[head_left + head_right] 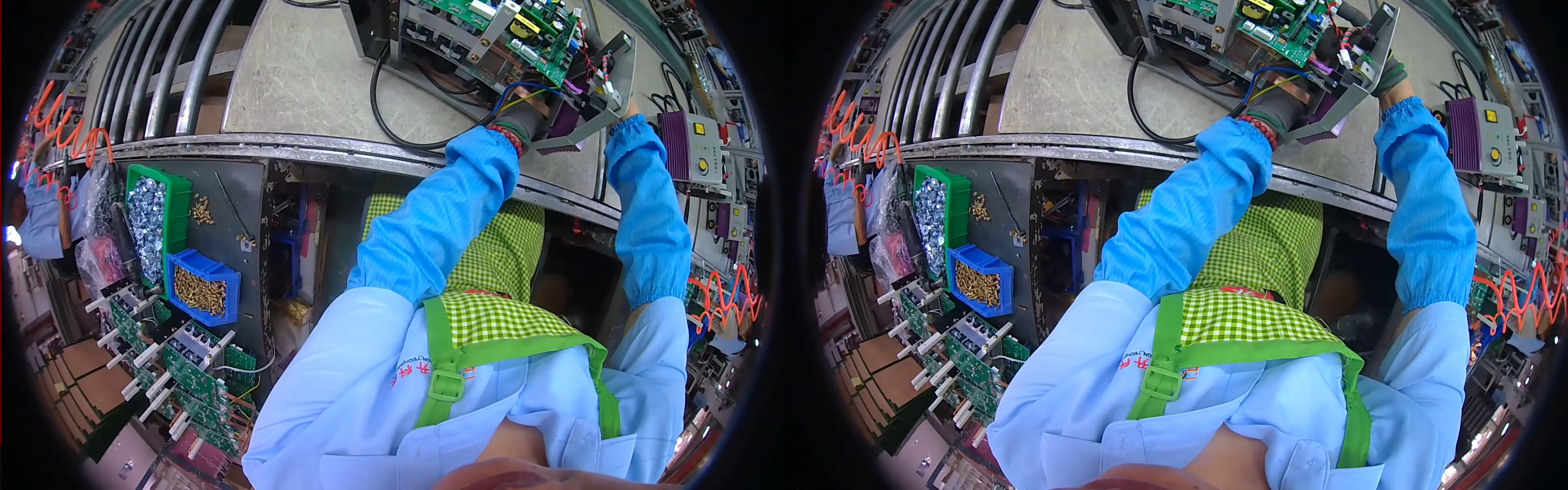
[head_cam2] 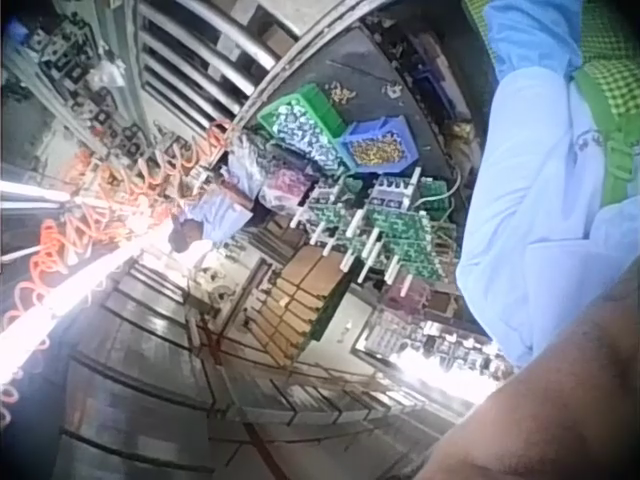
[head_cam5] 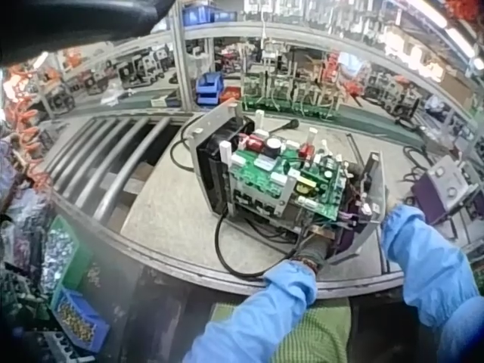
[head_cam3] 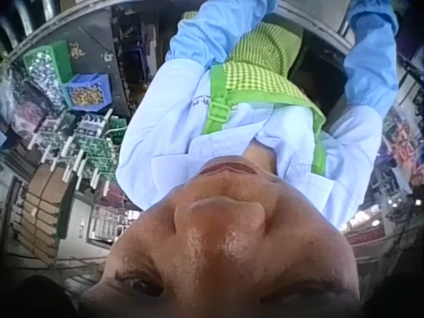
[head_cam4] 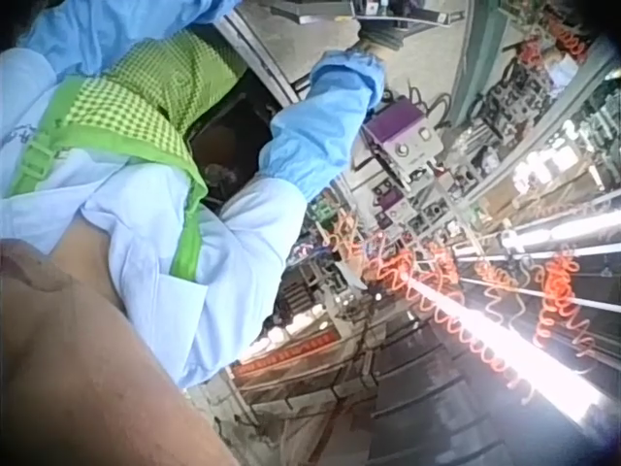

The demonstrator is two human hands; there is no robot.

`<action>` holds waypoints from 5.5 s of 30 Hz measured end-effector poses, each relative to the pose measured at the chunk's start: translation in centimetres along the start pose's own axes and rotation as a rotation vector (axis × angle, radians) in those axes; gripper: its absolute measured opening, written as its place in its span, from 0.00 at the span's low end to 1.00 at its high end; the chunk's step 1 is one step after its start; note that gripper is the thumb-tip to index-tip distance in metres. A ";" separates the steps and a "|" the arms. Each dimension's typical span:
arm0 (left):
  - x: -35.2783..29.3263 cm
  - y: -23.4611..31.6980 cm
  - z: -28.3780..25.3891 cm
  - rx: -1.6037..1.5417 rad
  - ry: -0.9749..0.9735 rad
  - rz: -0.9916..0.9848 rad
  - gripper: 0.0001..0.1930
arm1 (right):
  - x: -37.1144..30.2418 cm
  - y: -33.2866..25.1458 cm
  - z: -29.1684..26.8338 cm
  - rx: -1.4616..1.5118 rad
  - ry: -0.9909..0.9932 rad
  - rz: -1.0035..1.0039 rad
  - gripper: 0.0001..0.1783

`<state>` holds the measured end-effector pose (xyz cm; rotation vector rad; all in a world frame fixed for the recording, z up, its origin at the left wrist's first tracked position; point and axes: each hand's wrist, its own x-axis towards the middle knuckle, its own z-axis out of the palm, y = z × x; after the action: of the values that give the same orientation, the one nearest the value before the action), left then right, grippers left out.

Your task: The recorder is assembling an electronic circuit board into a metal housing using an electric screwdriver.

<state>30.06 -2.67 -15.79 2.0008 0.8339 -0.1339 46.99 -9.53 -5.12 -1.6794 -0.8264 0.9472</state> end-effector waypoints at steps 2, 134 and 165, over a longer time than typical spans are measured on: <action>1.0 -0.1 0.8 -0.037 0.019 -0.040 0.31 | 0.0 0.1 0.0 0.000 0.006 0.006 0.26; -10.4 1.1 -0.8 -0.192 0.361 0.338 0.13 | -15.1 3.0 14.5 -0.060 0.553 -0.609 0.40; -52.0 -24.7 -27.3 0.823 -0.023 -0.631 0.18 | -25.2 8.1 -11.8 -1.715 -0.179 0.649 0.42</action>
<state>-30.78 1.19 2.67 2.3698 1.5462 -0.9931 46.51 -38.56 -5.45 -3.5172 -1.4006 0.7280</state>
